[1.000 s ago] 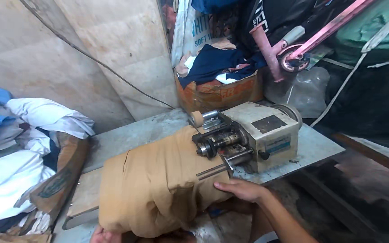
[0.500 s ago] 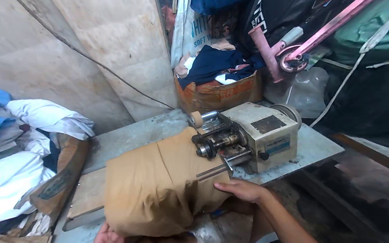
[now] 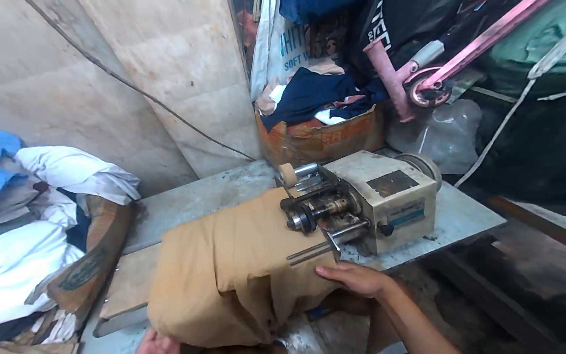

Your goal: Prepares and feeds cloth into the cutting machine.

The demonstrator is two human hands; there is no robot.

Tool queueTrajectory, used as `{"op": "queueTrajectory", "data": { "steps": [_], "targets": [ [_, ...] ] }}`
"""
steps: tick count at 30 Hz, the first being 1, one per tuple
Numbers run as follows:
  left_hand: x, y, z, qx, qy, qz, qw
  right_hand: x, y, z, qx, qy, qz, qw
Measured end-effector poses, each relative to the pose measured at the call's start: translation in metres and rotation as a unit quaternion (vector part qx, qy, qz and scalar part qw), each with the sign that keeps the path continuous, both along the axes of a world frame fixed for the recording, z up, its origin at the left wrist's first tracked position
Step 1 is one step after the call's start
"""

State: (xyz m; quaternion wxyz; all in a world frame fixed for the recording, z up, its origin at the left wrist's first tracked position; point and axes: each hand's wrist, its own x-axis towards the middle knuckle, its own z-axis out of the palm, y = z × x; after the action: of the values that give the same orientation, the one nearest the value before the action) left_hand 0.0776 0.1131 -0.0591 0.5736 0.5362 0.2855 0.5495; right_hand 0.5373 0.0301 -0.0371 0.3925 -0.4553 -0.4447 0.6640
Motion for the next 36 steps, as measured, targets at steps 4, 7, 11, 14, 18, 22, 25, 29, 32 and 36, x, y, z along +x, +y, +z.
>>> {"op": "queueTrajectory", "data": {
  "steps": [4,7,11,14,18,22,25,29,32,36],
  "targets": [
    [0.009,-0.006,0.006,-0.033,0.075,0.064,0.995,-0.001,0.0,-0.001,0.002,-0.013,0.006,1.0],
    [-0.004,-0.003,-0.001,-0.005,0.015,0.002,1.0,0.0,0.001,-0.002,0.004,-0.029,0.01,1.0],
    [0.003,-0.001,0.002,-0.021,0.049,0.068,0.996,0.0,0.001,-0.002,0.013,-0.013,0.012,1.0],
    [-0.002,0.0,-0.001,-0.001,0.016,0.024,1.0,0.0,0.0,-0.001,0.009,-0.018,0.006,1.0],
    [0.006,-0.008,0.008,0.001,0.084,0.067,0.994,-0.001,0.001,0.0,-0.012,-0.042,0.001,0.999],
    [-0.005,-0.005,0.003,0.018,0.021,0.009,1.0,0.0,0.001,0.0,-0.008,-0.033,0.005,0.999],
    [0.006,-0.009,0.01,-0.013,0.095,0.073,0.993,-0.002,0.001,0.001,-0.011,-0.033,0.004,0.999],
    [-0.004,-0.006,0.004,-0.021,0.047,0.012,0.999,0.0,0.001,-0.001,-0.011,-0.029,0.003,1.0],
    [-0.001,0.001,0.003,-0.02,0.015,0.058,0.998,-0.001,0.001,0.0,-0.015,-0.026,0.005,1.0],
    [0.0,-0.003,0.003,-0.023,0.032,0.033,0.999,-0.001,0.001,0.0,-0.015,-0.027,0.007,0.999]
  ]
}}
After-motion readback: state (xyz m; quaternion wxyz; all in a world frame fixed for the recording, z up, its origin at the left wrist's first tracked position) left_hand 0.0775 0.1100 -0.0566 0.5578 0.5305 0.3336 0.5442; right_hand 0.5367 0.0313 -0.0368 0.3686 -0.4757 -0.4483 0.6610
